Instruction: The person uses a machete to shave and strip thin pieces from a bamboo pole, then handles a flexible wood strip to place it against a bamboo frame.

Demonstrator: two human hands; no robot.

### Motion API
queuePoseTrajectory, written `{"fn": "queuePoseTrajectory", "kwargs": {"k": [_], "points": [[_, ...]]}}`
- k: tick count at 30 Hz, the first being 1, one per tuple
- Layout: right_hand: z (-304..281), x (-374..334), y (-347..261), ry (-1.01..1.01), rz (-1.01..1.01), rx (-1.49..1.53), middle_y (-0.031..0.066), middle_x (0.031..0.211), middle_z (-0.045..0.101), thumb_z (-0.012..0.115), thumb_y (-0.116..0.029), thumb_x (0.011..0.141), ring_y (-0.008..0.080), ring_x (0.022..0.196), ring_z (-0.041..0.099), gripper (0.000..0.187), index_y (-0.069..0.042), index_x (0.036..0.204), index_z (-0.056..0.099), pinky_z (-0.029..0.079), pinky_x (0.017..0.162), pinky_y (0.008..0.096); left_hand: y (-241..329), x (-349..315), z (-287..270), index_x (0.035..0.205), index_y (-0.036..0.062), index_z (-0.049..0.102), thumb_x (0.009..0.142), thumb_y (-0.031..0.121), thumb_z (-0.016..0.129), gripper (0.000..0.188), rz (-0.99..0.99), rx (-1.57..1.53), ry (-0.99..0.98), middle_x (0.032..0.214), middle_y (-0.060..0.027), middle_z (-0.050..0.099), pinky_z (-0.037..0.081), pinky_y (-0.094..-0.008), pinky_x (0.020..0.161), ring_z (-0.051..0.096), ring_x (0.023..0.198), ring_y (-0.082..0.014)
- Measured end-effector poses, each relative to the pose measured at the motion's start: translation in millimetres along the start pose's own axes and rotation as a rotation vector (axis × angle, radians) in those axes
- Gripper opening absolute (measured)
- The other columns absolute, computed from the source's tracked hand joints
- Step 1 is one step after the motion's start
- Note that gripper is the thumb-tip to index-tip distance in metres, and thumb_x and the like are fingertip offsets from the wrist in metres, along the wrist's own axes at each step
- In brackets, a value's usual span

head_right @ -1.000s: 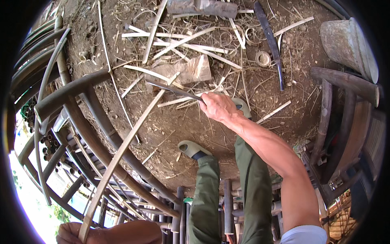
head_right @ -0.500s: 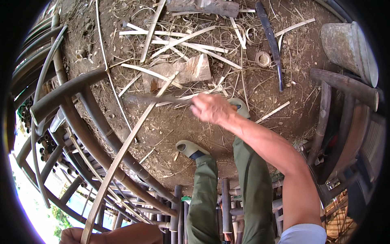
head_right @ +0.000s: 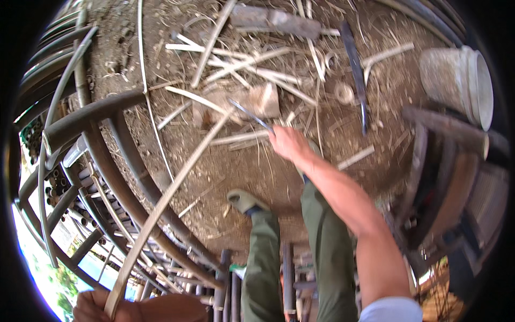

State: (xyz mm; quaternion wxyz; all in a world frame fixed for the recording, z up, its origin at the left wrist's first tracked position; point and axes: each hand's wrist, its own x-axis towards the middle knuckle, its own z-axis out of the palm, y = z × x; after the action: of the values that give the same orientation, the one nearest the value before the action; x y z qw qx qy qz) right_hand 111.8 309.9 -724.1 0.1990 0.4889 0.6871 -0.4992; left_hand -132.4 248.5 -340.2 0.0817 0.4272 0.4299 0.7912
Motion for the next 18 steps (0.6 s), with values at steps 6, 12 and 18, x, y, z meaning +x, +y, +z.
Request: {"fn": "queuePoseTrajectory", "kwargs": {"k": [6, 12, 18], "points": [[-79.8, -101.7, -83.6, -0.205, 0.405, 0.825, 0.0109, 0.068, 0.062, 0.051, -0.031, 0.099, 0.0208, 0.051, 0.056, 0.037, 0.001, 0.113, 0.062, 0.049, 0.049, 0.0399, -18.4, 0.3, 0.5, 0.093, 0.0094, 0.049, 0.102, 0.057, 0.034, 0.051, -0.322, 0.465, 0.113, 0.072, 0.0013, 0.038, 0.031, -0.0217, 0.042, 0.036, 0.053, -0.0084], [-151.6, -255.7, -133.5, 0.538, -0.227, 0.546, 0.0184, 0.088, 0.066, 0.062, -0.028, 0.089, 0.0329, 0.087, 0.065, 0.041, -0.001, 0.120, 0.057, 0.050, 0.079, 0.0421, 99.3, 104.9, 11.3, 0.128, 0.0056, 0.050, 0.105, 0.037, 0.044, 0.040, -0.837, 0.617, 0.011, 0.063, 0.0061, 0.047, 0.024, -0.0168, 0.036, 0.035, 0.045, -0.0009], [-295.4, -417.7, -270.5, 0.570, -0.206, 0.235, 0.0174, 0.094, 0.067, 0.057, -0.037, 0.097, 0.0335, 0.088, 0.067, 0.047, -0.002, 0.128, 0.054, 0.052, 0.075, 0.0413, 298.3, 91.9, 10.2, 0.102, 0.0004, 0.066, 0.102, 0.032, 0.053, 0.034, -1.310, 0.335, -0.142, 0.071, -0.0015, 0.060, 0.039, -0.0203, 0.045, 0.051, 0.053, -0.0069]]}}
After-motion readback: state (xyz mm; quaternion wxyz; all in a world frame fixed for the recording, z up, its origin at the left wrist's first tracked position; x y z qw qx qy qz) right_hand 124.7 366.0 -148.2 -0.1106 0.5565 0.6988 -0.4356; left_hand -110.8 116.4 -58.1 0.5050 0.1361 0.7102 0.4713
